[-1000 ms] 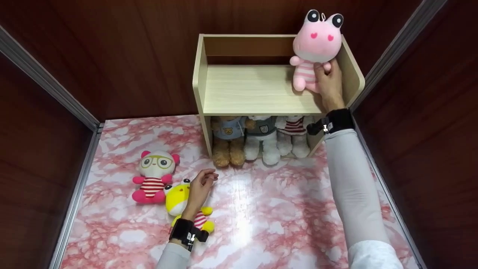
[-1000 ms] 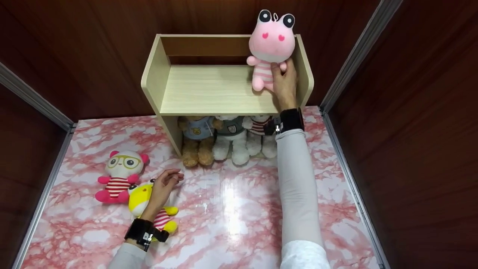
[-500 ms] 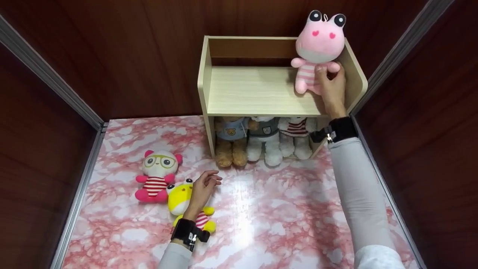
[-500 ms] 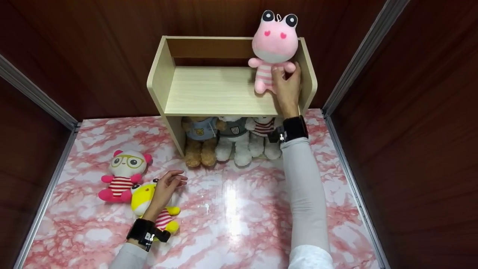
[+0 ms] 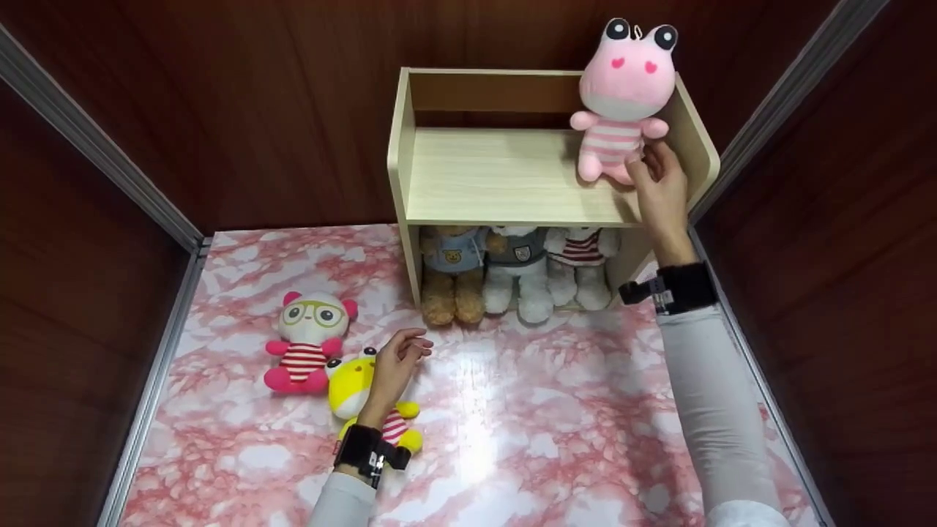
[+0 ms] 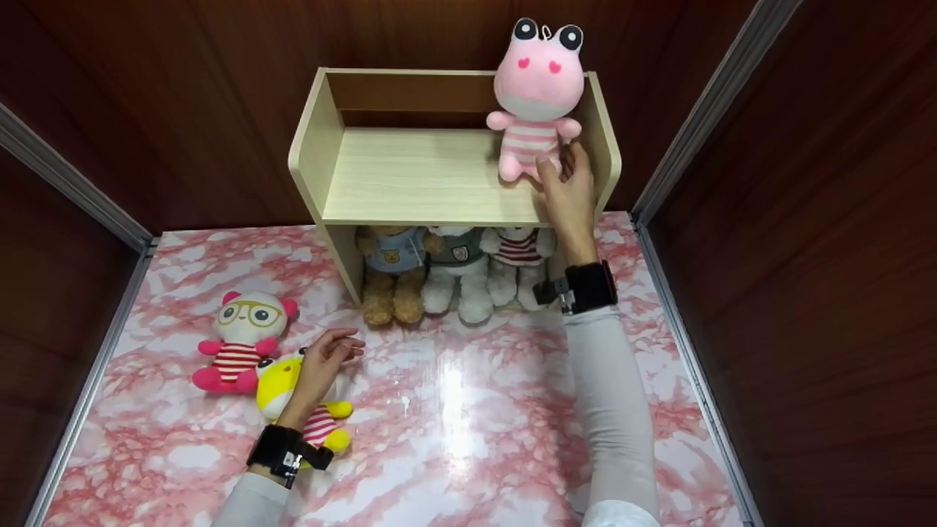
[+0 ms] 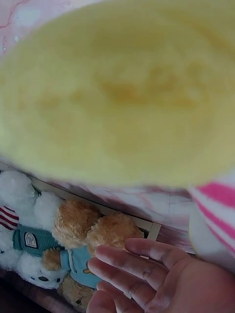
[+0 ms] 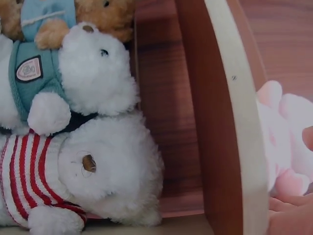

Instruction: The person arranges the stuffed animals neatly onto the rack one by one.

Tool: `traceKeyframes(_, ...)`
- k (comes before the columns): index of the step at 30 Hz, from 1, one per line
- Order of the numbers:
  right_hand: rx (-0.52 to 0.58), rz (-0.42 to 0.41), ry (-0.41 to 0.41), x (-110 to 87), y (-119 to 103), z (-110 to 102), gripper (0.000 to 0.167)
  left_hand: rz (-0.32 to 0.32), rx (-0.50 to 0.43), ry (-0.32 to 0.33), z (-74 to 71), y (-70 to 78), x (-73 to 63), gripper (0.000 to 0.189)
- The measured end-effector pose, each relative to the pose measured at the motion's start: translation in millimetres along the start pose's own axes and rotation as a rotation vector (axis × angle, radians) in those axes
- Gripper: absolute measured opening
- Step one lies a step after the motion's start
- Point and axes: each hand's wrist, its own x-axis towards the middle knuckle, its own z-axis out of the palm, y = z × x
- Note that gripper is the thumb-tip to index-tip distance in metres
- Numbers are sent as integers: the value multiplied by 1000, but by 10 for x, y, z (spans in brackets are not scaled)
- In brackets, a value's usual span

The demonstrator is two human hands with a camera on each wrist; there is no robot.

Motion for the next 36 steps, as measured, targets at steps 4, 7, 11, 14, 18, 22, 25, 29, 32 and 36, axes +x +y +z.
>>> traceKeyframes(4, 16, 4, -4, -174, 13, -52, 67, -7, 11, 15, -24, -119, 39, 28)
traceKeyframes(7, 85, -23, 8, -317, 40, -85, 64, 16, 17, 23, -41, -91, 38, 28)
traceKeyframes(11, 176, -85, 41, -519, 104, -127, 55, 68, 74, 52, -88, -11, 27, 25)
traceKeyframes(14, 246, -152, 76, -671, 175, -146, 47, 116, 166, 88, -162, 58, 10, 22)
traceKeyframes(18, 337, -253, 131, -869, 302, -167, 39, 186, 304, 133, -294, 132, -11, 20)
traceKeyframes(22, 344, -304, 151, -1035, 500, -200, 37, 205, 413, 158, -428, 166, -29, 20)
traceKeyframes(25, 317, -308, 138, -1133, 664, -221, 35, 187, 504, 179, -513, 165, -48, 20)
traceKeyframes(29, 279, -281, 127, -1256, 829, -244, 35, 163, 648, 181, -590, 121, -80, 20)
traceKeyframes(32, 255, -241, 116, -1340, 929, -262, 35, 143, 741, 140, -631, 81, -117, 23)
traceKeyframes(36, 246, -184, 108, -1441, 1063, -270, 34, 72, 849, 40, -670, 51, -167, 37)
